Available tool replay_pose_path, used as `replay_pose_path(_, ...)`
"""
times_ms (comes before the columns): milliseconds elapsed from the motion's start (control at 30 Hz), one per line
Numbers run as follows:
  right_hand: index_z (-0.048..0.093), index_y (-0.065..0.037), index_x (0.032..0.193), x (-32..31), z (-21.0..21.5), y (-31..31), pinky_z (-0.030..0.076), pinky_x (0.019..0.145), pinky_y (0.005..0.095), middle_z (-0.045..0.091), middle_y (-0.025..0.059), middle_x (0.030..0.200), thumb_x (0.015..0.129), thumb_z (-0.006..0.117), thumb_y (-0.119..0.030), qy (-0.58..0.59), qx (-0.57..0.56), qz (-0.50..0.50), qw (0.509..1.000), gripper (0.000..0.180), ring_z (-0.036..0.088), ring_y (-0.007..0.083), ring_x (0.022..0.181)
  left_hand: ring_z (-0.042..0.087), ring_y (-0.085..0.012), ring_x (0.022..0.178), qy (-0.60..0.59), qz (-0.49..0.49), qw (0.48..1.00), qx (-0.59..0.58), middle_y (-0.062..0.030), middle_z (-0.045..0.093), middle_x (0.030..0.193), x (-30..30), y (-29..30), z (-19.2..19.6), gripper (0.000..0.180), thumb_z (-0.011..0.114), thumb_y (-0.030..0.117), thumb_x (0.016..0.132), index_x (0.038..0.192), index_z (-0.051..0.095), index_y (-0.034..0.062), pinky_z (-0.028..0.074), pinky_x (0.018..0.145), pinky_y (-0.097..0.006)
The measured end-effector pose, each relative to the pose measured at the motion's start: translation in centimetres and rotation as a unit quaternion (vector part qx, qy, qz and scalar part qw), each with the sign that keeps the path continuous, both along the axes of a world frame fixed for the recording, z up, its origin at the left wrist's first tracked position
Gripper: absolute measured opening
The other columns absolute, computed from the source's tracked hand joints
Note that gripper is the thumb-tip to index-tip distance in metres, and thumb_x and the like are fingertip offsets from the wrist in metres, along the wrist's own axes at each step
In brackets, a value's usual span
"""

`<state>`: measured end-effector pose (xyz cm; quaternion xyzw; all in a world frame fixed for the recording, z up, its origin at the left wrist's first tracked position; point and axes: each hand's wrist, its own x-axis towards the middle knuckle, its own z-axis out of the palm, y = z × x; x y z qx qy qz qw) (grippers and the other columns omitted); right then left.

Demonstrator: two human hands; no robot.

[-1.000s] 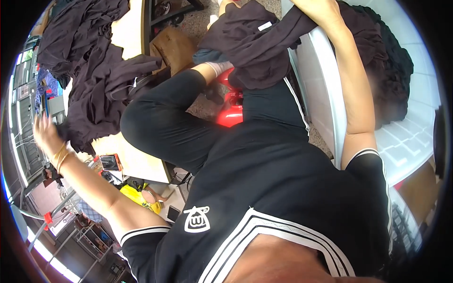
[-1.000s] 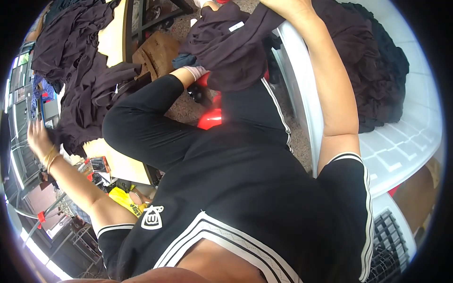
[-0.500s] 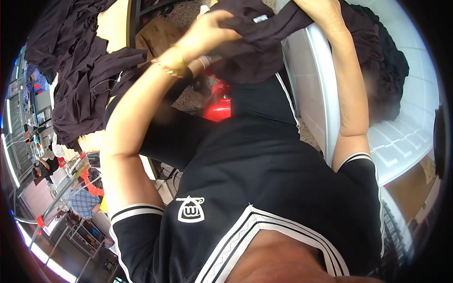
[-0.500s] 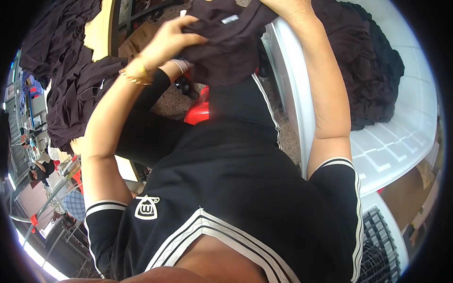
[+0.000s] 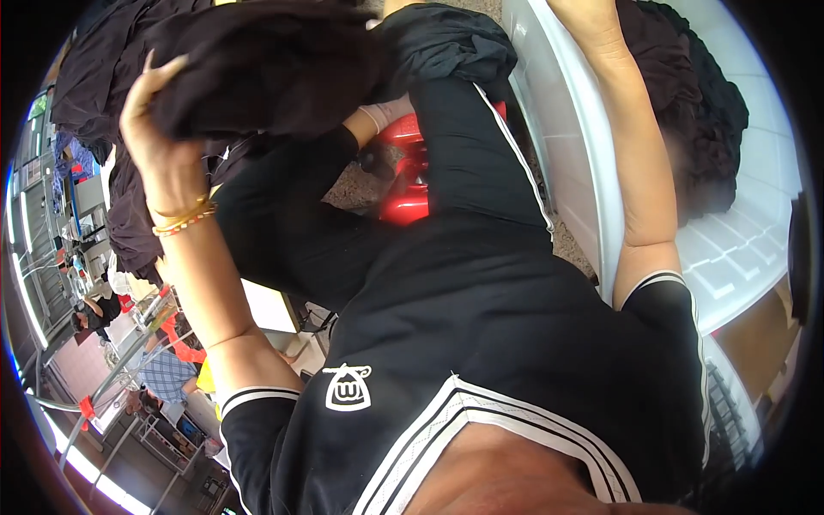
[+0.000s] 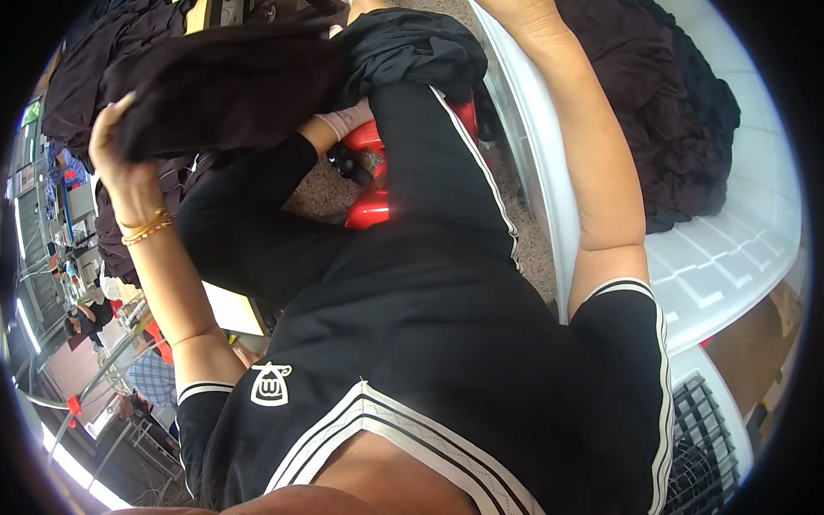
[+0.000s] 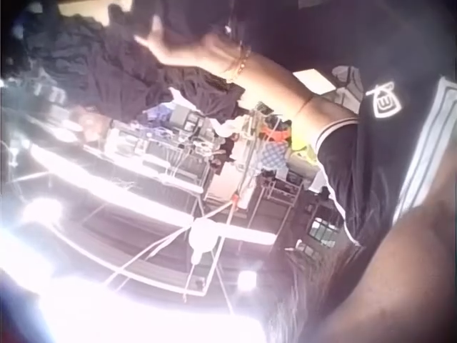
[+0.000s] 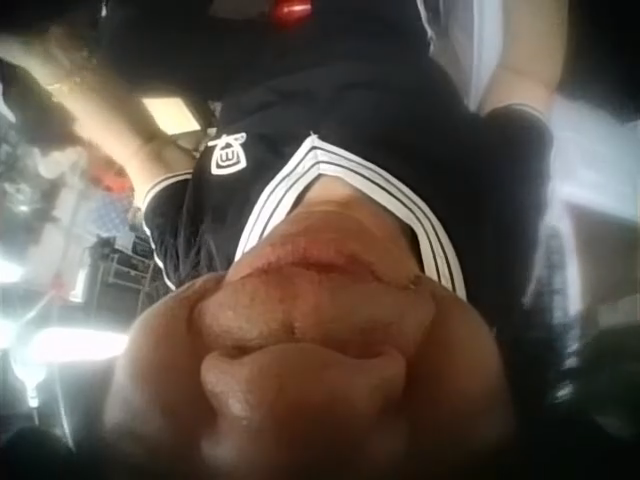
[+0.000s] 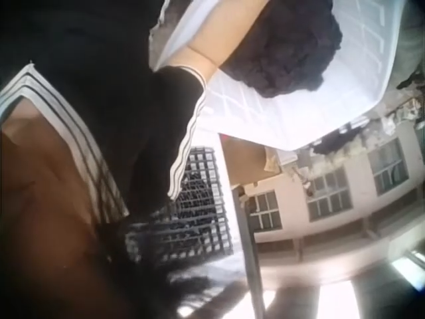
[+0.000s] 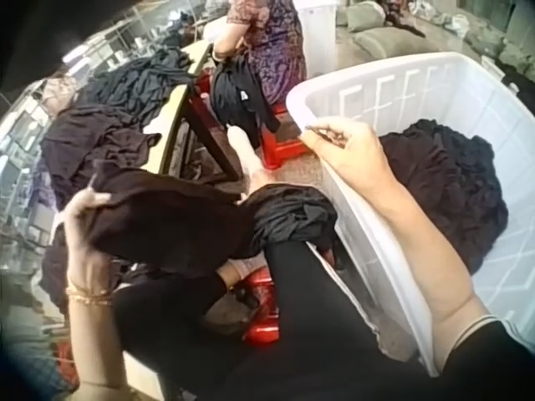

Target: The person is inspecting black fabric garments and using a small hand clipper to trim away loose threads.

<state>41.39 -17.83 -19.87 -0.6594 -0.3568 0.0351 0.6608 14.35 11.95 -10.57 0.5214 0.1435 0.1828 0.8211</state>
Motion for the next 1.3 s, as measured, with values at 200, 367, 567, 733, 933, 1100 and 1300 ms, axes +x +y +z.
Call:
replay_pose_path(200,0.069,0.004,0.099,0.4,0.1,-0.7,0.046,0.068,0.0211,0.067,0.0011,0.082,0.087,0.069,-0.011,-0.027,-0.073,-0.033,0.996,0.020,0.058,0.0055,0.074,0.058,-0.0145,0.091,0.068,-0.146,0.911,0.380,-0.0041,0.060,0.096,4.3,-14.5,-7.5,0.028,0.062,0.002,0.074,0.101,0.062,0.0017,0.047,0.081,-0.027)
replay_pose_path(367,0.070,0.001,0.098,0.2,-0.8,-0.5,0.036,0.058,0.0185,0.058,-0.0071,0.074,0.088,0.068,-0.012,-0.024,-0.094,-0.017,0.995,0.016,0.047,0.0016,0.065,0.054,-0.0301,0.112,0.066,-0.328,0.846,0.415,-0.0146,0.057,0.115,4.6,-21.8,-16.3,0.040,0.058,0.002,0.078,0.117,0.060,0.0042,0.044,0.098,-0.036)
replay_pose_path(567,0.069,0.001,0.094,0.0,-1.0,-0.2,0.034,0.058,0.0193,0.055,-0.0085,0.074,0.088,0.070,-0.014,-0.039,-0.127,-0.022,0.991,0.017,0.045,0.0014,0.066,0.064,-0.0249,0.088,0.080,-0.132,0.922,0.354,-0.0128,0.064,0.093,2.6,-19.3,-16.1,0.018,0.058,0.004,0.082,0.097,0.068,0.0016,0.051,0.080,-0.032)
replay_pose_path(733,0.069,0.002,0.094,0.5,-1.5,-0.7,0.036,0.060,0.0198,0.057,-0.0077,0.076,0.088,0.069,-0.014,-0.036,-0.151,-0.008,0.988,0.017,0.046,0.0018,0.067,0.060,-0.0204,0.087,0.270,0.150,0.796,0.520,-0.0111,0.059,0.106,0.1,-14.0,-15.7,0.038,0.067,0.017,0.082,0.118,0.057,0.0055,0.050,0.078,-0.033)
replay_pose_path(933,0.070,-0.003,0.110,0.2,-1.4,-0.8,0.042,0.075,0.0192,0.067,-0.0013,0.097,0.089,0.066,-0.012,-0.001,-0.180,0.032,0.983,0.023,0.054,0.0041,0.083,0.063,-0.0370,0.096,0.450,0.049,0.700,0.552,-0.0219,0.061,0.108,-0.7,-14.6,-16.1,0.072,0.069,0.029,0.081,0.140,0.035,0.0051,0.051,0.079,-0.043)
replay_pose_path(1100,0.069,0.001,0.108,-2.3,0.7,-0.5,0.037,0.065,0.0137,0.062,-0.0064,0.084,0.090,0.066,-0.012,-0.009,-0.213,0.117,0.970,0.022,0.049,-0.0004,0.074,0.065,-0.0393,0.083,0.466,0.008,0.658,0.592,-0.0218,0.064,0.101,-1.1,-14.2,-17.1,0.069,0.067,0.023,0.083,0.140,0.033,0.0038,0.053,0.072,-0.046)
replay_pose_path(1300,0.068,0.004,0.105,-4.8,4.7,0.7,0.047,0.077,0.0201,0.070,0.0044,0.092,0.090,0.060,-0.007,-0.046,-0.269,0.215,0.938,0.020,0.063,0.0084,0.087,0.065,-0.0379,0.086,0.430,0.028,0.697,0.573,-0.0203,0.065,0.100,-1.6,-14.2,-17.0,0.066,0.067,0.022,0.083,0.139,0.035,0.0066,0.053,0.075,-0.045)
